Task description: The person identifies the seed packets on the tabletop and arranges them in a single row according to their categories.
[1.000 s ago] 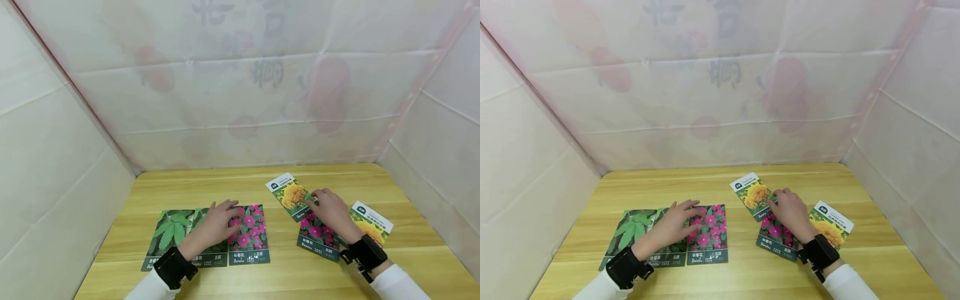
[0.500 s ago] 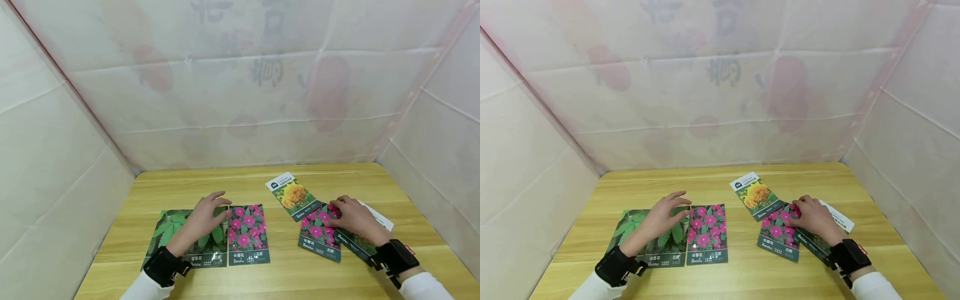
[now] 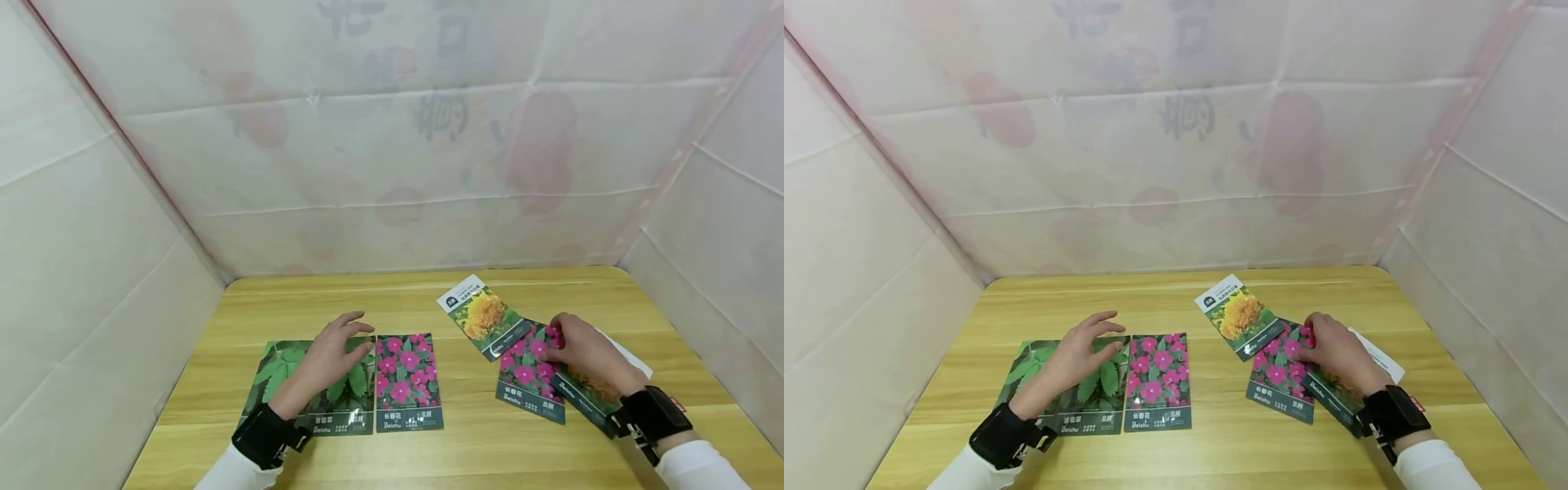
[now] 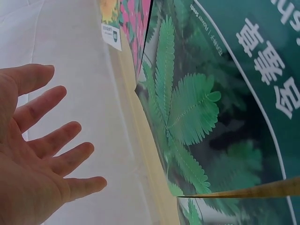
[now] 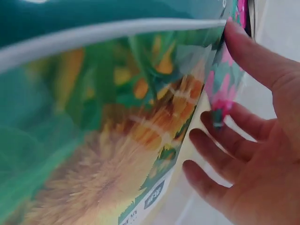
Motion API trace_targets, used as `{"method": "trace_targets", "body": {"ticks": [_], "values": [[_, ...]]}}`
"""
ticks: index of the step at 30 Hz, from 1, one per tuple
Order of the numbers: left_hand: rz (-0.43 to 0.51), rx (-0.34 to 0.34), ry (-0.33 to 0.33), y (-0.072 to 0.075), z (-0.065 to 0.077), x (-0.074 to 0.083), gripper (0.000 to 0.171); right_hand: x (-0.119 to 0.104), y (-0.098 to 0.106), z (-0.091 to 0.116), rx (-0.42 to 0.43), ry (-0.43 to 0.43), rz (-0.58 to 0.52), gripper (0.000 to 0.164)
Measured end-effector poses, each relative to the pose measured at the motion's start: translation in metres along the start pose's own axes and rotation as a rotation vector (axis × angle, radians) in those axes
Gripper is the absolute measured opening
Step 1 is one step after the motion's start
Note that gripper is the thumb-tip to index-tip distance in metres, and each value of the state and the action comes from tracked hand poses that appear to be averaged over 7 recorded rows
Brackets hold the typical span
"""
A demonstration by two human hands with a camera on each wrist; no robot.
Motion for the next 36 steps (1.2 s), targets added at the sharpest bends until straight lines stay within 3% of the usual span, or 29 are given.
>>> {"method": "trace_targets", "body": {"ticks": [4, 8, 17, 24, 28, 31, 36], "values": [[0.015, 0.009, 0.014, 0.001, 0.000, -0.001, 0.036, 0.009, 0.011, -0.004, 0.019, -0.031, -0.088, 0.045], [0.037, 0.007, 0.038, 0.001, -0.001, -0.001, 0.039, 0.026, 0.020, -0.008, 0.102, -0.027, -0.146, 0.038], [0.026, 0.040, 0.029, 0.003, -0.002, -0.002, 0.038, 0.106, 0.004, -0.031, 0.214, -0.014, -0.263, 0.032], [0.032, 0.047, 0.028, 0.003, -0.001, -0.001, 0.036, 0.085, 0.033, -0.027, 0.212, -0.049, -0.426, 0.042], [0.053, 0.061, 0.023, 0.002, -0.001, 0.002, 0.036, 0.105, 0.025, -0.037, 0.283, -0.068, -0.391, 0.043], [0.068, 0.057, 0.022, -0.002, -0.003, 0.007, 0.035, 0.087, 0.026, -0.042, 0.285, -0.067, -0.432, 0.045], [0.111, 0.030, 0.005, -0.013, -0.008, 0.020, 0.033, -0.014, 0.048, -0.033, 0.222, -0.060, -0.484, 0.048]]}}
Point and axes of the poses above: each hand's wrist, its own z-axis away from the middle knuckle, its own y-axis out of the back of the hand, x = y × z, the point moved 8 cm from there along -z, towards the middle knuckle, and after that the axes turned 11 degrees about x, right-handed, at the moved point
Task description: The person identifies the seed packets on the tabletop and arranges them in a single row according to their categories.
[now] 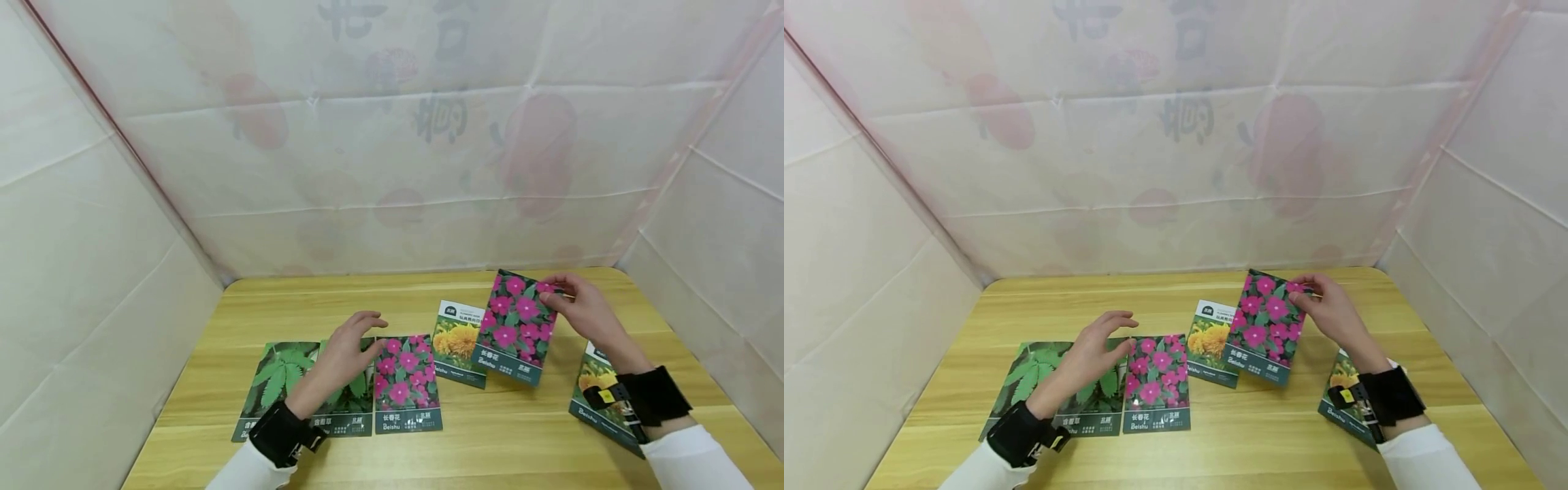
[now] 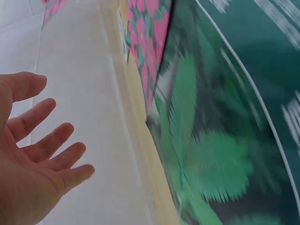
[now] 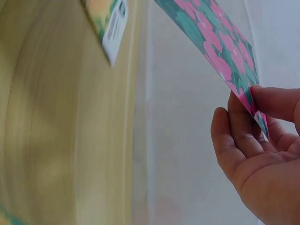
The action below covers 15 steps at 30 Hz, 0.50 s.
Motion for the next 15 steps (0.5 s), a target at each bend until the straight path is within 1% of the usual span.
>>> {"method": "trace_targets", "body": {"ticks": [2, 3, 5, 8, 10, 11, 13, 15], "values": [[0.037, -0.017, -0.005, -0.006, -0.001, 0.006, 0.033, -0.035, -0.011, 0.006, -0.030, 0.002, 0.004, 0.048], [0.059, -0.024, -0.003, -0.009, -0.002, 0.008, 0.033, -0.046, -0.016, 0.008, -0.036, 0.002, 0.003, 0.047], [0.141, -0.048, 0.010, -0.017, -0.002, 0.011, 0.034, -0.061, -0.027, 0.009, -0.049, 0.000, -0.025, 0.043], [0.267, -0.091, 0.058, -0.031, 0.000, 0.013, 0.036, -0.072, -0.044, 0.009, -0.071, 0.000, -0.065, 0.036], [0.344, -0.104, 0.083, -0.039, 0.000, 0.014, 0.037, -0.077, -0.055, 0.009, -0.090, 0.004, -0.100, 0.033], [0.366, -0.110, 0.096, -0.040, -0.001, 0.019, 0.036, -0.079, -0.060, 0.010, -0.100, 0.006, -0.116, 0.033], [0.414, -0.118, 0.116, -0.045, -0.003, 0.021, 0.037, -0.084, -0.069, 0.011, -0.116, 0.010, -0.137, 0.032], [0.435, -0.116, 0.124, -0.048, -0.005, 0.025, 0.036, -0.090, -0.078, 0.013, -0.133, 0.013, -0.163, 0.031]]}}
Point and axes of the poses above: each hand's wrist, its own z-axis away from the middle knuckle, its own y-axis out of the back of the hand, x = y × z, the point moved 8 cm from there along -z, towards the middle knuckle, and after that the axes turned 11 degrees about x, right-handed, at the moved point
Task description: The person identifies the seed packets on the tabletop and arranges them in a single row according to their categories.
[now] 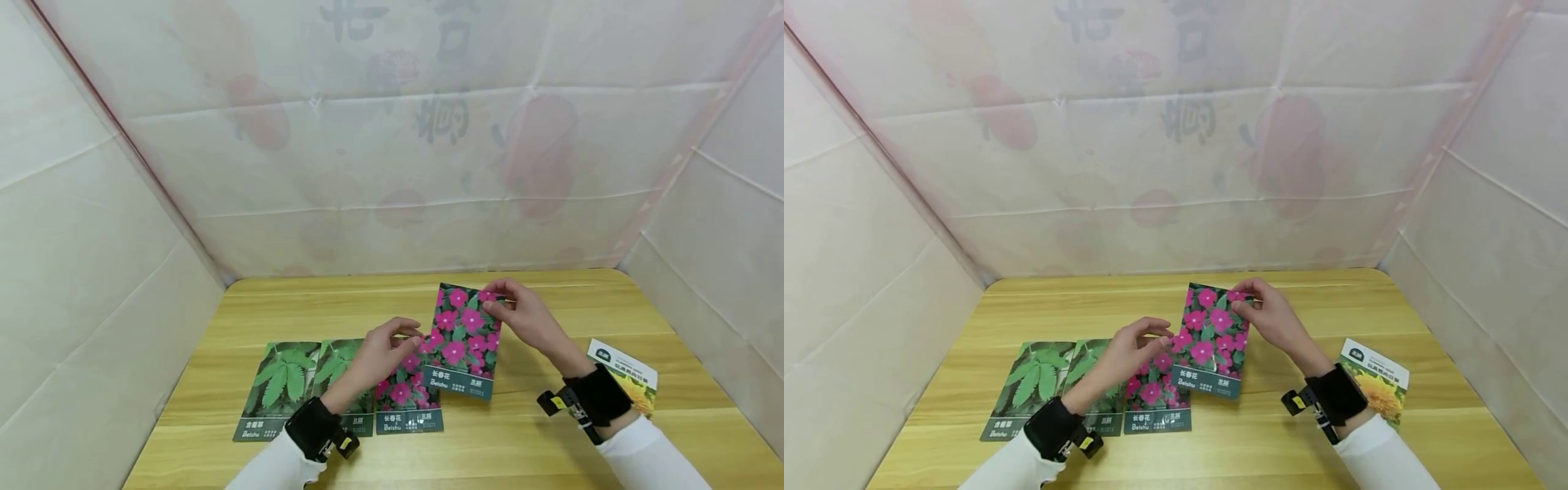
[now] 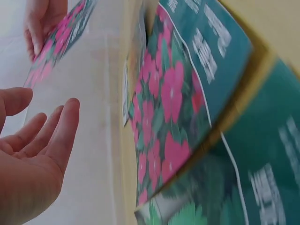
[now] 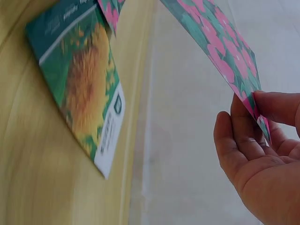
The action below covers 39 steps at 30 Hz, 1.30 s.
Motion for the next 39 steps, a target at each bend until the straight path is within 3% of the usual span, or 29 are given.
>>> {"method": "trace_targets", "body": {"ticks": [10, 15, 19, 24, 29, 34, 39], "values": [[0.038, 0.005, 0.062, -0.009, -0.001, -0.009, 0.031, -0.005, -0.030, 0.000, -0.050, 0.021, -0.039, 0.029], [0.047, 0.013, 0.085, -0.009, 0.000, -0.011, 0.028, -0.003, -0.033, 0.001, -0.067, 0.004, -0.049, 0.029], [0.051, 0.020, 0.091, -0.007, -0.001, -0.012, 0.027, -0.002, -0.031, 0.001, -0.069, -0.001, -0.056, 0.039], [0.067, 0.058, 0.080, 0.003, -0.001, -0.017, 0.026, 0.008, -0.026, 0.002, -0.037, -0.007, -0.037, 0.046], [0.079, 0.108, 0.103, 0.020, 0.001, -0.025, 0.028, 0.024, -0.030, 0.005, -0.044, 0.023, 0.106, 0.039], [0.104, 0.160, 0.161, 0.037, 0.003, -0.030, 0.027, 0.037, -0.047, 0.012, -0.146, 0.076, 0.366, 0.033], [0.111, 0.179, 0.189, 0.047, 0.003, -0.032, 0.027, 0.045, -0.062, 0.019, -0.240, 0.194, 0.604, 0.043]]}}
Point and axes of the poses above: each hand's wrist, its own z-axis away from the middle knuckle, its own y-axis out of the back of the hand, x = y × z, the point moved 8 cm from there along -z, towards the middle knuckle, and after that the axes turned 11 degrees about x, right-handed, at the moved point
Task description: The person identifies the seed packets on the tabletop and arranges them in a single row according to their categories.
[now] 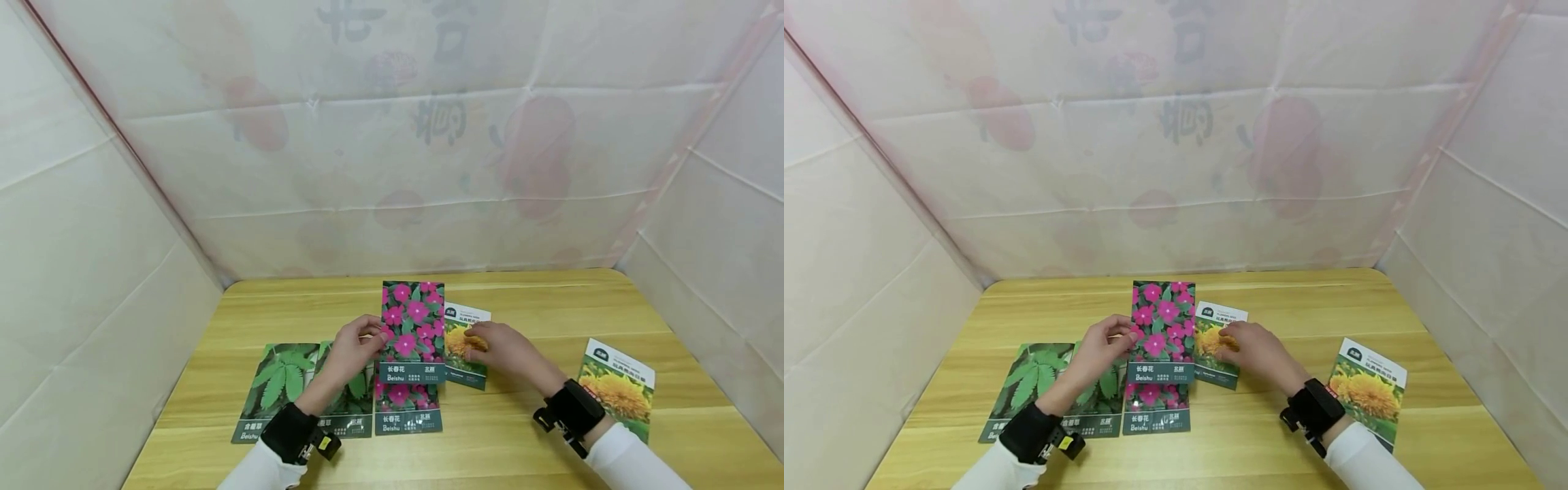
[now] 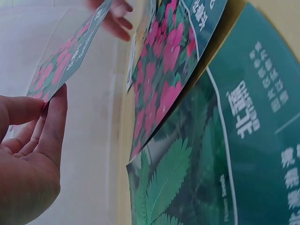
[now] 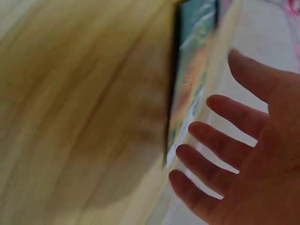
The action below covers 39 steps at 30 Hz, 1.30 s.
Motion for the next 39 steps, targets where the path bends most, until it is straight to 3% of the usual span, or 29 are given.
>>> {"method": "trace_targets", "body": {"ticks": [6, 18, 27, 32, 36, 39], "values": [[-0.013, 0.001, 0.007, 0.001, 0.002, 0.001, 0.028, 0.008, 0.000, 0.008, -0.039, 0.029, 0.122, 0.056], [-0.009, 0.011, 0.027, 0.002, 0.002, 0.002, 0.030, 0.067, 0.037, 0.018, -0.077, -0.052, 0.098, 0.051], [0.010, -0.022, 0.027, 0.001, 0.002, 0.000, 0.031, 0.104, 0.046, 0.018, -0.105, -0.113, 0.083, 0.051], [0.002, -0.031, 0.014, 0.002, 0.001, -0.001, 0.030, 0.083, 0.052, 0.010, 0.018, -0.063, 0.084, 0.047], [0.003, -0.043, 0.008, 0.001, 0.001, -0.002, 0.030, 0.055, 0.054, 0.000, 0.171, -0.075, -0.079, 0.038], [0.008, -0.060, 0.011, -0.003, 0.001, -0.002, 0.031, 0.034, 0.049, -0.006, 0.234, -0.089, -0.236, 0.032]]}}
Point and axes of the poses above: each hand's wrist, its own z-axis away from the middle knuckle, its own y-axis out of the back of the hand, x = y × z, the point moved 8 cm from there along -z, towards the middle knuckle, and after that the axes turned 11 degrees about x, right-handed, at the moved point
